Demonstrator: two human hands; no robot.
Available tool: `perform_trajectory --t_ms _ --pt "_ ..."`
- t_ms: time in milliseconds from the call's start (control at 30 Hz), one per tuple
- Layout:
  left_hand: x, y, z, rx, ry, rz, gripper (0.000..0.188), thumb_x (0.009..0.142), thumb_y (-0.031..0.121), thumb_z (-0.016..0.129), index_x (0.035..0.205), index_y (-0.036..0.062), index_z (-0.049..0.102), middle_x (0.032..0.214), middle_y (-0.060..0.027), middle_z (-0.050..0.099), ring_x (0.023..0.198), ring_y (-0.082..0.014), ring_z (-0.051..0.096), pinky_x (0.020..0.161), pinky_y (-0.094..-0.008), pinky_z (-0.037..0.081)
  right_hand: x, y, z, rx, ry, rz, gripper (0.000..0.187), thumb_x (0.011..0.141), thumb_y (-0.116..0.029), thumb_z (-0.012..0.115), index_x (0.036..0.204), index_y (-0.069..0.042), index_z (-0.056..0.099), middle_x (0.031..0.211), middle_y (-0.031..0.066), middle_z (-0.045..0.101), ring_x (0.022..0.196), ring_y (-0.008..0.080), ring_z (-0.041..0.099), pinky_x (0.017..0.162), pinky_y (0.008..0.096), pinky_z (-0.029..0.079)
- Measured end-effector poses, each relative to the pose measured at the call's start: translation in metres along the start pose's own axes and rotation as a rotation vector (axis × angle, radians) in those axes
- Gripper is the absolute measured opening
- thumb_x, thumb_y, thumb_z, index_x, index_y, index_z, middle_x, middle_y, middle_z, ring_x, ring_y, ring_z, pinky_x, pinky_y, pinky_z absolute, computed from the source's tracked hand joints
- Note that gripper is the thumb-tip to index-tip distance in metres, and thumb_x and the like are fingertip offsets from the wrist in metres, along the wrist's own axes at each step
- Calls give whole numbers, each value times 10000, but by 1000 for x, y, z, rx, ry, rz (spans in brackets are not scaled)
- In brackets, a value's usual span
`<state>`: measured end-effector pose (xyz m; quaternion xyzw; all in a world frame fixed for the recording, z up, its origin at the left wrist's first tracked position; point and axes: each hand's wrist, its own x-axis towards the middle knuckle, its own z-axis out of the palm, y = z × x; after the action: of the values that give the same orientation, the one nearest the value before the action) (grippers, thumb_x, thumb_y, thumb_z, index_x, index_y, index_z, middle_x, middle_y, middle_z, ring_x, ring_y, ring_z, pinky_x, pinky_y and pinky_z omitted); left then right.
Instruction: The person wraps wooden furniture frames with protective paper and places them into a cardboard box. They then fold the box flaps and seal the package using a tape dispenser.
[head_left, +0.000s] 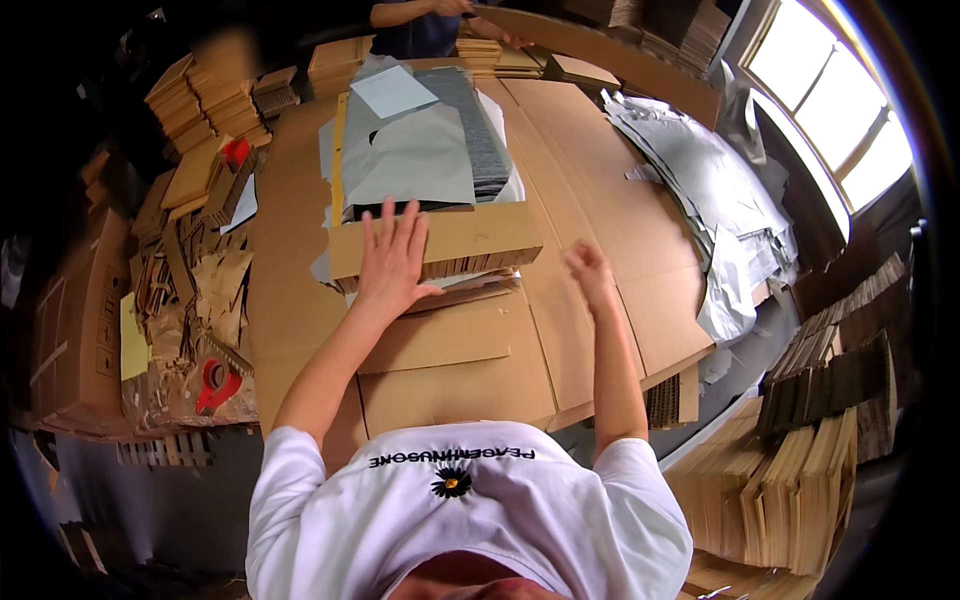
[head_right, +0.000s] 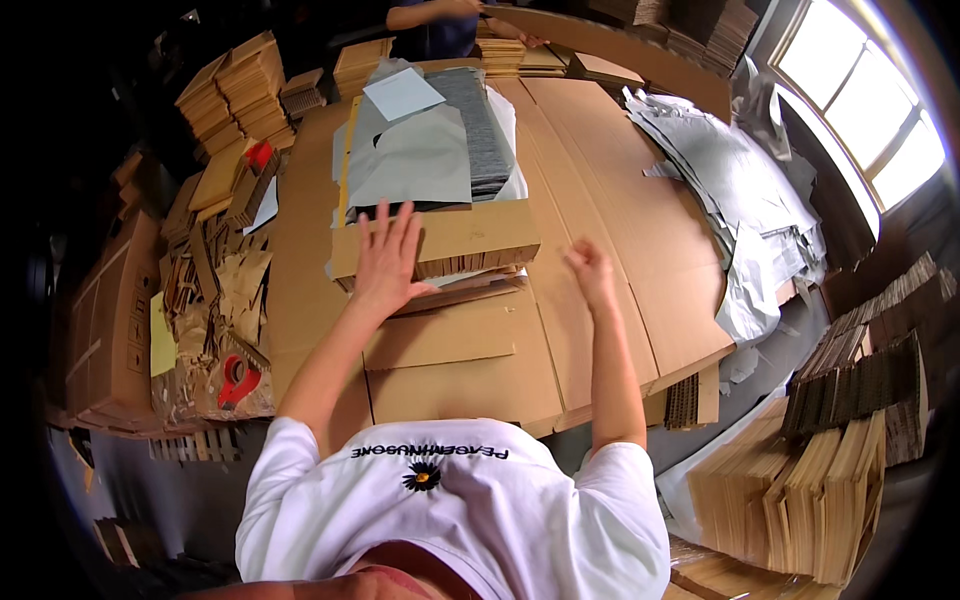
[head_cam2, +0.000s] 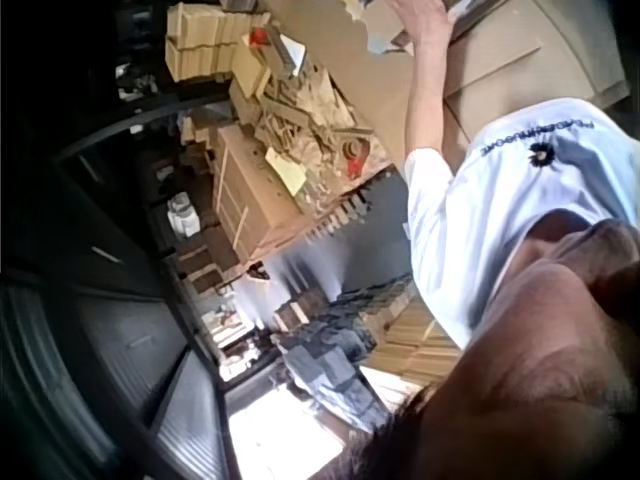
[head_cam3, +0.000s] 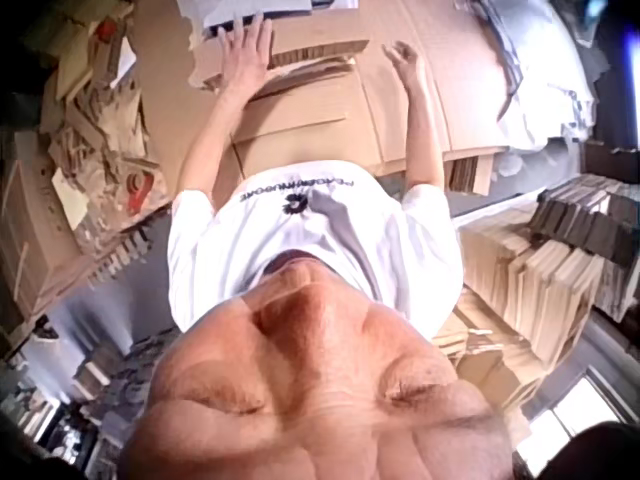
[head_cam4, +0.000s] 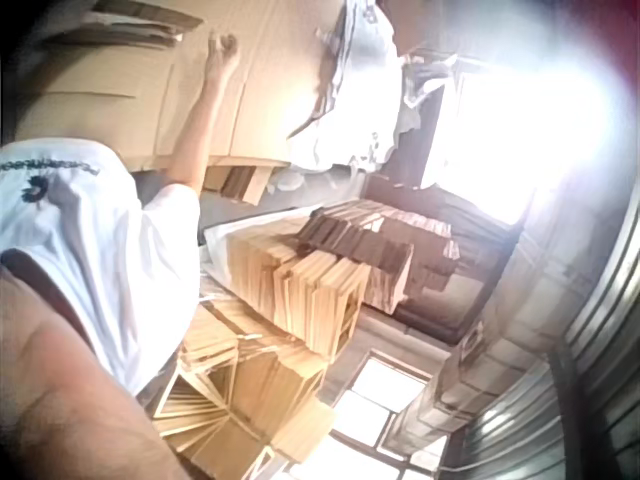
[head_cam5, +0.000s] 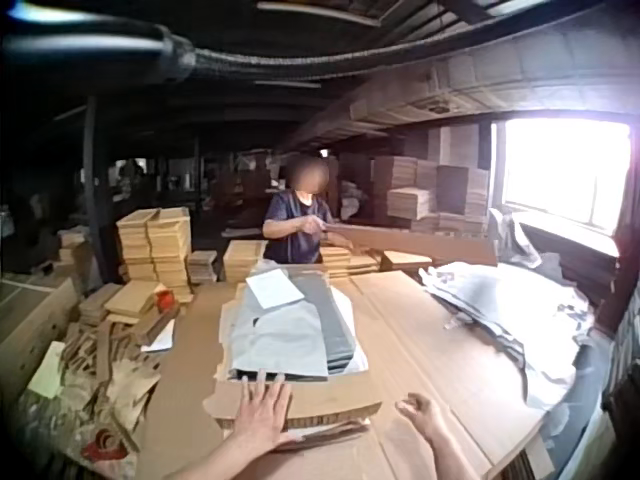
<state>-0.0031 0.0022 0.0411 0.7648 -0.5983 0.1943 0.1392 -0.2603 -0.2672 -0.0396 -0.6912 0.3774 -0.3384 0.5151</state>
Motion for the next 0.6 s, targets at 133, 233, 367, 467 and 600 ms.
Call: perform_trajectory --t_ms 133,233,367,467,600 --pt "5 -21 36 117 -115 25 930 704 475 794 1416 4 424 1517 -115 356 1454 -363 221 1170 -589 189 -71 -7 88 -611 -592 -309 174 857 -236 721 921 -75 740 860 121 720 769 255 685 739 354 545" --pt "-3 -21 40 47 -56 44 845 712 405 799 1371 -3 463 1458 -107 423 1409 -316 327 1173 -503 248 -99 -23 153 -386 -882 -589 160 850 -238 699 849 -81 728 766 125 682 688 317 635 670 382 530" --pt "-10 -27 30 -179 184 296 585 714 252 815 1206 36 583 1208 -98 567 1150 -315 534 960 -456 435 -40 -28 199 -311 -620 -316 217 855 -293 642 813 -101 733 727 154 672 664 318 661 648 424 527" --pt "-26 -14 13 -284 426 409 396 771 204 789 1120 91 641 1037 -65 615 975 -277 598 812 -418 467 -37 -16 208 -421 -530 -436 262 834 -359 675 815 -107 744 726 144 678 661 332 657 637 415 528" --pt "-6 20 -22 -98 492 299 553 787 329 768 1253 85 595 1206 -68 606 1143 -291 565 942 -437 434 -33 -4 201 -385 -549 -425 203 829 -277 692 762 -91 740 648 134 663 599 291 654 595 371 523"
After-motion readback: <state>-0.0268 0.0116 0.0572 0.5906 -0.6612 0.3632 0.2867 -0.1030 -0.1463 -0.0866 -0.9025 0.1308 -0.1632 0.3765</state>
